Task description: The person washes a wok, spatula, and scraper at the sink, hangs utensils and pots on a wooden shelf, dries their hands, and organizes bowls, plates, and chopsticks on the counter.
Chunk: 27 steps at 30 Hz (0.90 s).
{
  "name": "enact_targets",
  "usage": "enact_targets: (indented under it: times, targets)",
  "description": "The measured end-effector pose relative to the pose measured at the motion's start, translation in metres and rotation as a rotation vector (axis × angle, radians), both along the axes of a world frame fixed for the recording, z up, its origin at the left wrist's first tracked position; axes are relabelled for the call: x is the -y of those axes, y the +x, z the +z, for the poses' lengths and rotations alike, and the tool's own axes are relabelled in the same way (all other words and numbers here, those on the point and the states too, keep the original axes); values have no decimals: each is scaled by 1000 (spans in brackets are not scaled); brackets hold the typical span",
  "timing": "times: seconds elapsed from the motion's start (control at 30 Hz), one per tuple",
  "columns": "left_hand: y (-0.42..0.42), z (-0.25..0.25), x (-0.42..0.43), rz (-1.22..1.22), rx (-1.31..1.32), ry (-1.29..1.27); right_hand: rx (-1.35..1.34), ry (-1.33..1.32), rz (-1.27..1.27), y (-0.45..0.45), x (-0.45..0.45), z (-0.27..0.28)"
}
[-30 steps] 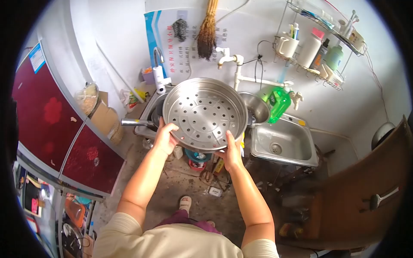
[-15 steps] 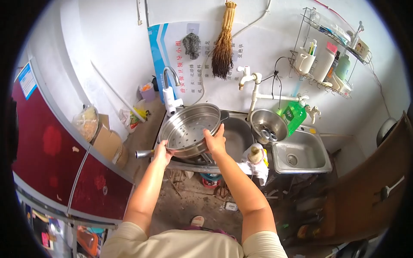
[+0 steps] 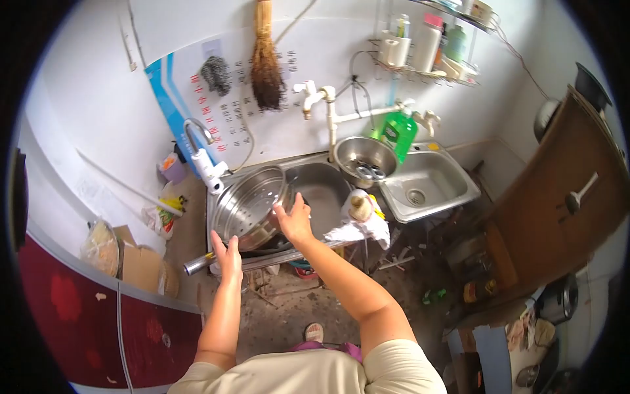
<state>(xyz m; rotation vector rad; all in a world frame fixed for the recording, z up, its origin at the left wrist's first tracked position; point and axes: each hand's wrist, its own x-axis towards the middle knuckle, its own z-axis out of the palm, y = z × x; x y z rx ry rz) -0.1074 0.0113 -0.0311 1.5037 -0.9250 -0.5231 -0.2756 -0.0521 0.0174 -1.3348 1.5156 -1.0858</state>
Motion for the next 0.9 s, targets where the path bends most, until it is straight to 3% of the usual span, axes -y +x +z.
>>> enact_targets:
  times: [0.1, 0.23, 0.4, 0.7, 0.77, 0.9]
  targets:
    - [-39, 20, -9, -132, 320, -224, 13, -106, -40, -25, -28, -5]
    - [-114, 32, -26, -307, 505, -371, 13, -197, -122, -88, -72, -35]
    - [-242, 18, -79, -717, 386, -416, 55, -118, -419, -208, -175, -53]
    - [-480, -1, -258, -1414, 105, -346, 142, -123, -996, -415, -409, -107]
    - [-519, -1, -297, -1543, -30, -251, 190, -128, -1089, -439, -456, -100]
    - [-582, -7, -349, -1742, -52, -221, 320, -131, -1238, -468, -525, -76]
